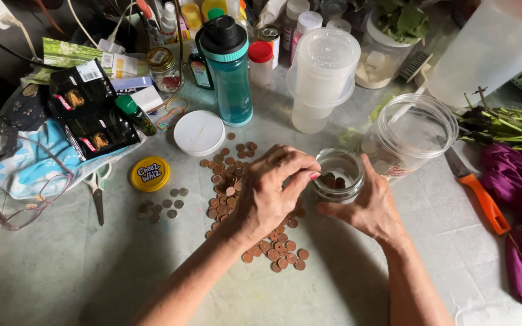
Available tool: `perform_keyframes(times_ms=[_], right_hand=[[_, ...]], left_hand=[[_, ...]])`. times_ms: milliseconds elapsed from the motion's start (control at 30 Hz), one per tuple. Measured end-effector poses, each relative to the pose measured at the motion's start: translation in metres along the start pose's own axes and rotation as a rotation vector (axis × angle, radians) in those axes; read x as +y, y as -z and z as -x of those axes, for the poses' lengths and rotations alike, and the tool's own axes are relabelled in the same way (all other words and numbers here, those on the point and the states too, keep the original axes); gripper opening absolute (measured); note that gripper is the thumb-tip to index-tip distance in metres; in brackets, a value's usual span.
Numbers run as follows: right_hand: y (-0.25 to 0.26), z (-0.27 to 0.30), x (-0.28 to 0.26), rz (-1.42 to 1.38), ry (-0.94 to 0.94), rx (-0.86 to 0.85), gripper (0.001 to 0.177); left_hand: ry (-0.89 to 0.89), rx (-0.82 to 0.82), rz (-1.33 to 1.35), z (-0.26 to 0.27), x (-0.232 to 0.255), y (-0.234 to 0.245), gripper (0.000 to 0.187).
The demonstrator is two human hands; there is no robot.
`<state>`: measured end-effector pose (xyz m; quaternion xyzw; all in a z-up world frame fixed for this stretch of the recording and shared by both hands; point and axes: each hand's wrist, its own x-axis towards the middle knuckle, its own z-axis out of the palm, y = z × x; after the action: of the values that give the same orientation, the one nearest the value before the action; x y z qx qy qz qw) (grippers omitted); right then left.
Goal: Sorting a pile of coins and placing them into glass jars.
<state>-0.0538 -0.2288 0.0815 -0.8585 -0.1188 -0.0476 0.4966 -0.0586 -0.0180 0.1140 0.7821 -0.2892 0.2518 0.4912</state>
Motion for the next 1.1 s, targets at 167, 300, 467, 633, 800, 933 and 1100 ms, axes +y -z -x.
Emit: perform_keyframes(times_ms=[167, 300, 467, 633, 800, 933, 1100], right_hand=[[-0.003, 0.002, -0.008, 0.007, 0.021, -0.025, 0.081], [-0.003, 0.001, -0.008, 0.06, 0.029, -0.022, 0.08], [0.011, 0.004, 0.007, 0.115, -0.031, -0.058, 0.09], [0.045, 0.009, 0.026, 0.204, -0.075, -0.13, 0.117], [0.075, 0.015, 0.017, 0.06, -0.361, -0.226, 0.119], [0.091, 0.022, 0.088, -0.202, -0.296, -0.254, 0.116], [0.1, 0.033, 0.129, -0.907, -0.177, -0.325, 0.108]], left_hand=[[-0.006, -0.008, -0.036, 0.0, 0.001, -0.001, 0.009], [0.014, -0.013, -0.011, 0.001, 0.001, -0.001, 0.008], [-0.013, -0.034, 0.003, 0.001, 0.001, -0.003, 0.009], [0.04, -0.075, -0.033, 0.001, -0.008, 0.001, 0.007], [0.137, -0.073, -0.119, -0.001, -0.019, 0.007, 0.006], [0.151, -0.087, -0.172, -0.002, -0.024, 0.008, 0.007], [0.117, -0.027, -0.22, -0.004, -0.016, 0.015, 0.006]])
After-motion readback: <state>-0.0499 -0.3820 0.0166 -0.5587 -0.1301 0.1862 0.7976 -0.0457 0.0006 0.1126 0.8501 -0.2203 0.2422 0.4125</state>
